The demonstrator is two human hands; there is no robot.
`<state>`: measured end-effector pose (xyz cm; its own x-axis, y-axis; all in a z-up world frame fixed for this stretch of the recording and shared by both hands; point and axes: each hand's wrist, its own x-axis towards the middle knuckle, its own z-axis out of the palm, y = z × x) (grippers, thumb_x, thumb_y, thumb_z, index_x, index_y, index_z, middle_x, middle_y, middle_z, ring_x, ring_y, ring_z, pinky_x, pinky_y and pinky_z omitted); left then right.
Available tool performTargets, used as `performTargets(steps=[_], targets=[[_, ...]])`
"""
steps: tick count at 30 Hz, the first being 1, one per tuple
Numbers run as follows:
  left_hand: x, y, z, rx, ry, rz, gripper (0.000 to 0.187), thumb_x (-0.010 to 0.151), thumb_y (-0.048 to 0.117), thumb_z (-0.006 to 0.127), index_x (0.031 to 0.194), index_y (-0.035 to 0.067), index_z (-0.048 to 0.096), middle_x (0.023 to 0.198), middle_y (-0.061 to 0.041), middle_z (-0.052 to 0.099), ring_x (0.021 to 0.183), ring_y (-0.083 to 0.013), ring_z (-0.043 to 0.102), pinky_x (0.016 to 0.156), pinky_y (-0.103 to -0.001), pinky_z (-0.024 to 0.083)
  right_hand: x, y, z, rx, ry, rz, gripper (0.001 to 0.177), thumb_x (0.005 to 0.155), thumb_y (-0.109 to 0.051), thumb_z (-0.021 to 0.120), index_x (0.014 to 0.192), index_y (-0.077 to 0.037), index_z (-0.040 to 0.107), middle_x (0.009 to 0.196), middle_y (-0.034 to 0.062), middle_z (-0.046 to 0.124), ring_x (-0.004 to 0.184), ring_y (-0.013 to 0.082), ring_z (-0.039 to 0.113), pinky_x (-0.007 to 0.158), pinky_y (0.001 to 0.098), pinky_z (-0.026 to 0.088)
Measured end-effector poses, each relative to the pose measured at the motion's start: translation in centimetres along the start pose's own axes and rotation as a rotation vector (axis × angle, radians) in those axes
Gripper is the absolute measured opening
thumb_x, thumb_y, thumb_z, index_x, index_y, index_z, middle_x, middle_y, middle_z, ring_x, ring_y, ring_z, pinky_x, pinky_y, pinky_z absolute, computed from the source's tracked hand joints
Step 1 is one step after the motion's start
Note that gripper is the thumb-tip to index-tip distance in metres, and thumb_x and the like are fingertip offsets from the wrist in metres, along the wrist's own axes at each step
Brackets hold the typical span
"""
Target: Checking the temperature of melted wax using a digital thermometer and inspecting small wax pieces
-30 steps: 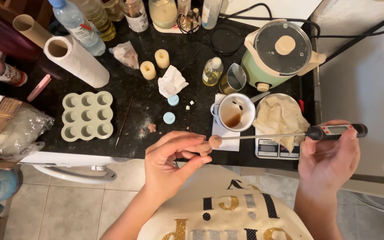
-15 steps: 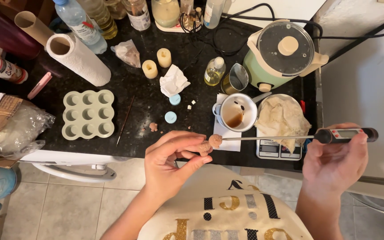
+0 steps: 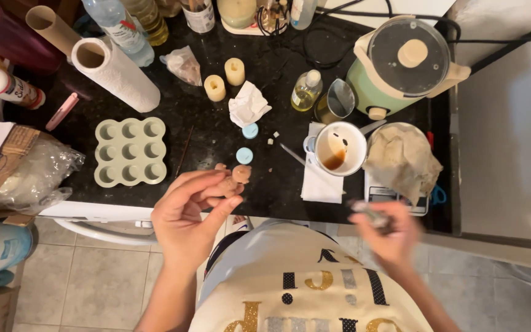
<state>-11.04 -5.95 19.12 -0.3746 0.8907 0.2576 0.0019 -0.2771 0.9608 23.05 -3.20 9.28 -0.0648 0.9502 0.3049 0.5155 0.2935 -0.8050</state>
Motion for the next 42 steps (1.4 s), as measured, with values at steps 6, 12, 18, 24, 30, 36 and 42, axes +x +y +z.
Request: performTargets(steps=[6,12,18,24,30,36,42], targets=[[0.2,-1.8,-2.1,-0.054,-0.023,-0.011,0.040,0.071,-0.011,0.087,0.108,-0.010,0.073,0.106,-0.023,0.073,0.083,-0.0262,0.081,0.067,-0.026,0.067,-4.2,7.8,9.5,-0.299,0.318,-0.139,0.028,0.077,-0.019,0.094,0.089,-0.012,0.069,0.091,0.0041,0.075,0.079,0.0253,0.070,0.073,0.0325,0.056],[0.9,-2.5,-4.5,-0.044,-0.104,-0.033,0.039,0.072,-0.010,0.087,0.108,-0.008,0.073,0.106,-0.021,0.073,0.083,-0.0245,0.081,0.067,-0.026,0.067,-3.1,9.2,13.4,-0.535,0.424,-0.265,0.030,0.083,-0.035,0.090,0.087,-0.015,0.067,0.081,-0.0013,0.065,0.070,0.0225,0.062,0.070,0.0319,0.053],[1.5,-2.9,-6.6,-0.043,-0.130,-0.042,0.039,0.072,-0.010,0.087,0.108,-0.006,0.074,0.106,-0.018,0.073,0.082,-0.0227,0.080,0.066,-0.026,0.067,-1.7,5.5,16.1,-0.544,0.357,-0.419,0.013,0.082,-0.032,0.087,0.089,-0.028,0.078,0.086,-0.0064,0.067,0.080,0.0195,0.067,0.079,0.0290,0.054],[1.4,-2.8,-6.9,-0.103,-0.147,-0.045,0.039,0.071,-0.011,0.088,0.108,-0.006,0.075,0.106,-0.019,0.074,0.080,-0.0246,0.081,0.065,-0.028,0.068,2.6,2.7,22.0,-0.589,0.128,-0.166,0.019,0.077,-0.036,0.088,0.084,-0.022,0.078,0.074,-0.0057,0.065,0.067,0.0233,0.069,0.061,0.0370,0.059],[1.5,-3.4,-7.8,-0.119,-0.161,-0.068,0.038,0.072,-0.011,0.087,0.108,-0.005,0.076,0.104,-0.018,0.075,0.083,-0.0277,0.081,0.064,-0.029,0.068,2.9,4.4,23.2,-0.636,0.004,-0.042,0.013,0.080,-0.035,0.084,0.085,-0.024,0.079,0.073,-0.0040,0.064,0.070,0.0236,0.069,0.062,0.0413,0.060],[1.7,-3.8,-8.2,-0.118,-0.161,-0.070,0.038,0.072,-0.011,0.087,0.108,-0.004,0.076,0.104,-0.018,0.075,0.084,-0.0284,0.081,0.065,-0.030,0.068,2.8,5.0,23.3,-0.746,0.069,-0.285,0.008,0.084,-0.033,0.079,0.082,-0.026,0.076,0.079,-0.0072,0.062,0.077,0.0158,0.068,0.066,0.0293,0.058],[1.9,-4.2,-8.2,-0.126,-0.165,-0.083,0.038,0.074,-0.011,0.086,0.109,-0.004,0.075,0.104,-0.017,0.074,0.083,-0.0278,0.080,0.062,-0.031,0.068,3.1,6.4,22.7,-0.539,0.054,-0.236,0.011,0.075,-0.031,0.083,0.076,-0.028,0.072,0.063,-0.0119,0.062,0.064,0.0111,0.067,0.059,0.0255,0.056]])
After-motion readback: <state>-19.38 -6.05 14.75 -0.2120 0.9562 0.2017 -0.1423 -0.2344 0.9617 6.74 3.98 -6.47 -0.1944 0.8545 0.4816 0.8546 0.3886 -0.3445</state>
